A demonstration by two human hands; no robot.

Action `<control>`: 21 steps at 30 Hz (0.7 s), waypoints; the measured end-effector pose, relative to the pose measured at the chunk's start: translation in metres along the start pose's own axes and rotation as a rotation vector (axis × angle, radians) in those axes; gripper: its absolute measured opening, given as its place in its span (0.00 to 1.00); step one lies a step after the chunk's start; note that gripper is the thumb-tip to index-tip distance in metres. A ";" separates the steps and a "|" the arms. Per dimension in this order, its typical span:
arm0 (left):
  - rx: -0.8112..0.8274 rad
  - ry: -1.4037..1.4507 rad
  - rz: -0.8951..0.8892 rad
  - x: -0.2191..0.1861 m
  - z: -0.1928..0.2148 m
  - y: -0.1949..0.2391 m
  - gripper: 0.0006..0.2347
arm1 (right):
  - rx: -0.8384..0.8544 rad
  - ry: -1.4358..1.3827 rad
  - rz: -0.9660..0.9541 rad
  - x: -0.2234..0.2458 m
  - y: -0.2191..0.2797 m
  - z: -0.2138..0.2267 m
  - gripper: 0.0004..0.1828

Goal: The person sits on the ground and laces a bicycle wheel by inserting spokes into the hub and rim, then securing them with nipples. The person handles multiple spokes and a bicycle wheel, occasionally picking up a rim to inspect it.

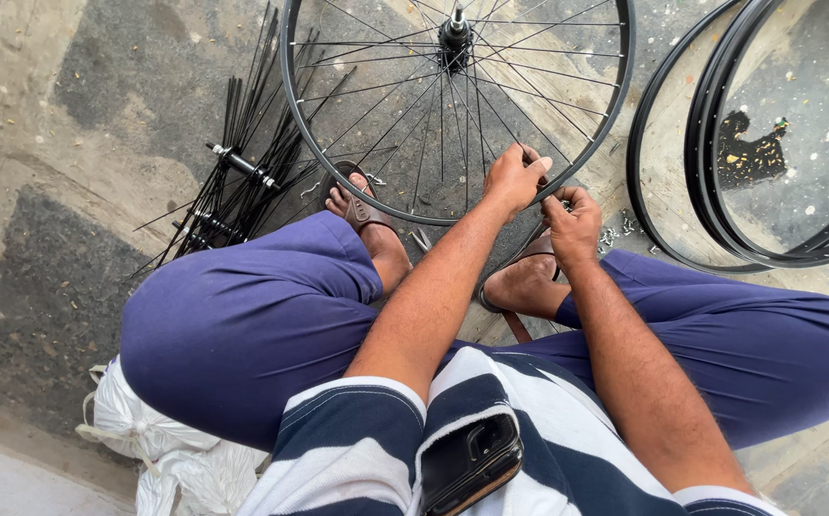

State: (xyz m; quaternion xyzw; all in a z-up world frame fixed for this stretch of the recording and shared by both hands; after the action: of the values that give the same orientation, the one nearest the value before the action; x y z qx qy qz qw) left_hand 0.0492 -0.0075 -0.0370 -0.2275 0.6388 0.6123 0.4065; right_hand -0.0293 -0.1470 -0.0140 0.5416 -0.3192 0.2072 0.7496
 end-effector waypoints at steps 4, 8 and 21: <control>-0.009 -0.003 -0.024 -0.001 0.001 0.001 0.11 | 0.024 -0.182 -0.065 -0.007 -0.008 0.008 0.08; -0.013 -0.024 -0.047 -0.001 0.001 0.000 0.10 | 0.007 -0.322 -0.143 -0.009 -0.011 0.019 0.07; -0.014 -0.045 -0.050 -0.001 0.002 0.000 0.10 | 0.093 -0.222 -0.004 0.004 -0.013 0.011 0.11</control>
State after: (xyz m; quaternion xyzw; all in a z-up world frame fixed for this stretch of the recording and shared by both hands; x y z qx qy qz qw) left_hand 0.0500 -0.0060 -0.0356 -0.2324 0.6193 0.6113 0.4345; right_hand -0.0208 -0.1614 -0.0175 0.5962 -0.3892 0.1588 0.6840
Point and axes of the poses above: each hand's wrist, its own y-axis away from the middle knuckle, its own z-axis out of the back of the hand, x = y × z, the point moved 6 cm from there along -y, towards the middle knuckle, and after that the axes turned 12 degrees about -z, right-handed, at the moved point
